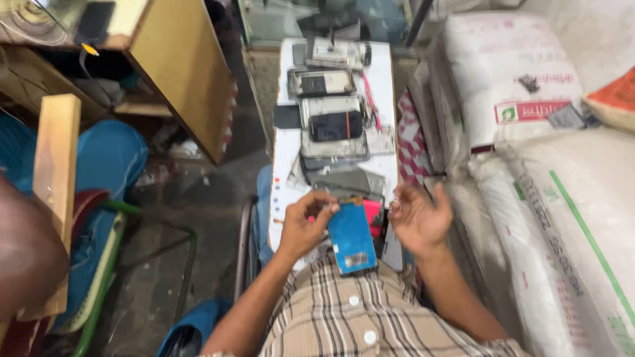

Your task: The person disassembles and reassembles mobile phone components on a cluttered workbench. They handle multiple phone frames, screens, and internal parts, using a small tool to pry and adjust components while seated.

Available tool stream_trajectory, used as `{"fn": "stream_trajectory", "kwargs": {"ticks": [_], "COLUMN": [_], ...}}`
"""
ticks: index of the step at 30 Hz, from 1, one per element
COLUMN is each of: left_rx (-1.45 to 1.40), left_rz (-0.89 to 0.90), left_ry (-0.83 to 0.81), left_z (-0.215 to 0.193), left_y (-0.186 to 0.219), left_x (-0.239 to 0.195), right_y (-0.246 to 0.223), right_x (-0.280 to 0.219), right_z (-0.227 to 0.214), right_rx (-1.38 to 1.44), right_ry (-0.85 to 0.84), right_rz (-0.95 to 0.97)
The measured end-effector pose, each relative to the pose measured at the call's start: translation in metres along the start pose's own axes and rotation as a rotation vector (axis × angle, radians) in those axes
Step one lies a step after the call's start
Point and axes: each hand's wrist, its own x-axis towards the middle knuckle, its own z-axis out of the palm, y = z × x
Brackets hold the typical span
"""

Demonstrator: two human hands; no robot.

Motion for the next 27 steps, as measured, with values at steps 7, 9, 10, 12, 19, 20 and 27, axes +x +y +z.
{"fn": "stream_trajectory", "kwargs": {"ticks": [7,9,10,12,19,20,27], "left_rx": [0.019,-0.061,-0.109,-0.180,-0.234,-0.239,-0.251], "left_rz": [0.011,-0.006,-0.052,-0.108,-0.084,-0.080,-0.179], "left_ry": [-0.094,-0.109,-0.116,-0.124,-0.144,-0.149,-0.145], "left_z": [0.001,0.004,0.006,0.007,0.008,0.009,0.005], "left_y": [-0.019,-0.016,-0.017,-0.021,-0.029,-0.032,-0.037], "left_x": [0.000,0.013,0.013,0.013,0.023,0.015,0.002], "right_y": [-0.001,-0.001,0.003,0.012,0.021,0.023,0.035], "right_x": [-0.017,-0.005,-0.005,0.004,0.019,0.014,0.000], "right_z": [0.024,0.038,0.040,0.038,0.031,0.025,0.005], "right_rx": [-1.342,-1.414,-1.450,-1.176,-0.928,-0.912,-0.943], "right_ry": [-0.239,-0.248,-0.238,-0.183,-0.189,-0.176,-0.122], "right_rz": [-0.759,-0.678,-0.615,-0.470,-0.305,-0.287,-0.296]}}
